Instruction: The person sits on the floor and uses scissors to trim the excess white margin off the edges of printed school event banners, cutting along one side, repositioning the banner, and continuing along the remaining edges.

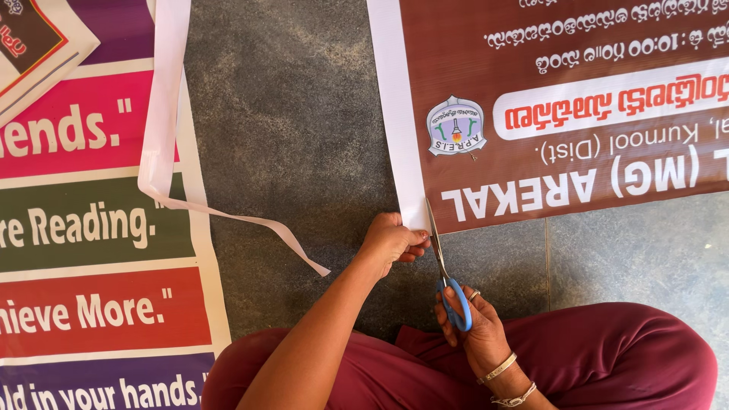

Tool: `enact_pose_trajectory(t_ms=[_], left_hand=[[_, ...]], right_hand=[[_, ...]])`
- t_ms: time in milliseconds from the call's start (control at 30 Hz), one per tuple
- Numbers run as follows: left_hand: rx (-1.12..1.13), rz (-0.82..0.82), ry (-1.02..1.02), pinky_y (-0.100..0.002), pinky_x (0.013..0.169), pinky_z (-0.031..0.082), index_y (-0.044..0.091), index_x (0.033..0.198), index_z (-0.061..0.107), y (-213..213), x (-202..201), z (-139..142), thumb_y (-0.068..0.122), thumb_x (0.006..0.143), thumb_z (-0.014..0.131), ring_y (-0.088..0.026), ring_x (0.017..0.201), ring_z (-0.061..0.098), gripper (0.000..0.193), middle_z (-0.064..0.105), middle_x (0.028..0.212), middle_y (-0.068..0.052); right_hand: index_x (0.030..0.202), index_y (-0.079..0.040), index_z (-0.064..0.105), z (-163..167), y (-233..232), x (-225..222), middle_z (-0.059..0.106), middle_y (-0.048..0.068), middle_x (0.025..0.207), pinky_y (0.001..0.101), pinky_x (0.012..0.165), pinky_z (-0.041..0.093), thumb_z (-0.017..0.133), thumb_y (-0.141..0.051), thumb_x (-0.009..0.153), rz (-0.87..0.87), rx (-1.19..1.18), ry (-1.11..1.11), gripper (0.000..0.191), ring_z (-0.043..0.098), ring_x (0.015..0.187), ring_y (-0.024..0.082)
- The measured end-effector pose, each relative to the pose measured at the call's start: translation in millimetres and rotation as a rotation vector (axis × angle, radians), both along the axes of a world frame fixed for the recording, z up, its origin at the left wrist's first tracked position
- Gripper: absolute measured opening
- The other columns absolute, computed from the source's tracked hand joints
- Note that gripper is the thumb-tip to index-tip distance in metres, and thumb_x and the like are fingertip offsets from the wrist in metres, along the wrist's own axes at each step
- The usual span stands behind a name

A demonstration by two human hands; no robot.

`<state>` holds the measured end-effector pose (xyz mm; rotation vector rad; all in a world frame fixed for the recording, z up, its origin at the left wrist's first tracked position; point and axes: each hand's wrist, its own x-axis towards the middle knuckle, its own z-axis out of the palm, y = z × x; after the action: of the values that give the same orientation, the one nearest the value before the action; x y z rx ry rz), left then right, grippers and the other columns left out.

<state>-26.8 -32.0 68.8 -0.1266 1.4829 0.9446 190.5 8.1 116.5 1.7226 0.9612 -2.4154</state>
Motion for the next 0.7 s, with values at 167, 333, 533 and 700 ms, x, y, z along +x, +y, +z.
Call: enact_pose_trajectory(t_ms=[167,333,533,700], left_hand=[[-0.005,-0.030,0.011,-0.023,0.052,0.055,0.001,0.097,0.071,-0.7,-1.5,0.3,0.010,0.089,0.072,-0.012,0.066,0.072,0.012,0.078,0.083,-0.011],[-0.013,-0.087,0.000,-0.021,0.049,0.052,0.001,0.097,0.072,0.7,-2.4,0.2,0.010,0.088,0.073,-0.011,0.064,0.071,0.013,0.078,0.083,-0.010],[-0.037,-0.096,0.005,-0.021,0.047,0.051,0.001,0.096,0.071,1.2,-2.5,-1.8,0.008,0.086,0.075,-0.012,0.062,0.070,0.013,0.078,0.082,-0.011],[-0.035,-0.120,0.019,-0.023,0.048,0.049,0.000,0.096,0.072,1.6,-2.8,-2.7,0.009,0.083,0.077,-0.012,0.060,0.069,0.016,0.078,0.080,-0.010]], right_hand=[[0.098,-0.004,0.064,1.3,0.1,-2.1,0.064,0.006,0.065,0.0260,0.039,0.040,0.072,-0.036,0.088,-0.008,-0.006,0.012,0.034,0.054,0.046,0.012],[0.098,-0.005,0.063,0.5,5.3,-8.9,0.064,0.006,0.066,0.0257,0.040,0.040,0.072,-0.035,0.087,-0.013,0.001,-0.002,0.033,0.055,0.047,0.012],[0.099,-0.004,0.063,-0.9,5.0,-8.4,0.063,0.005,0.066,0.0254,0.038,0.037,0.072,-0.036,0.089,-0.012,-0.002,0.044,0.035,0.051,0.044,0.012],[0.100,-0.004,0.064,-1.4,7.4,-12.5,0.063,0.005,0.066,0.0257,0.039,0.038,0.071,-0.036,0.089,-0.024,0.000,0.027,0.035,0.053,0.046,0.012]])
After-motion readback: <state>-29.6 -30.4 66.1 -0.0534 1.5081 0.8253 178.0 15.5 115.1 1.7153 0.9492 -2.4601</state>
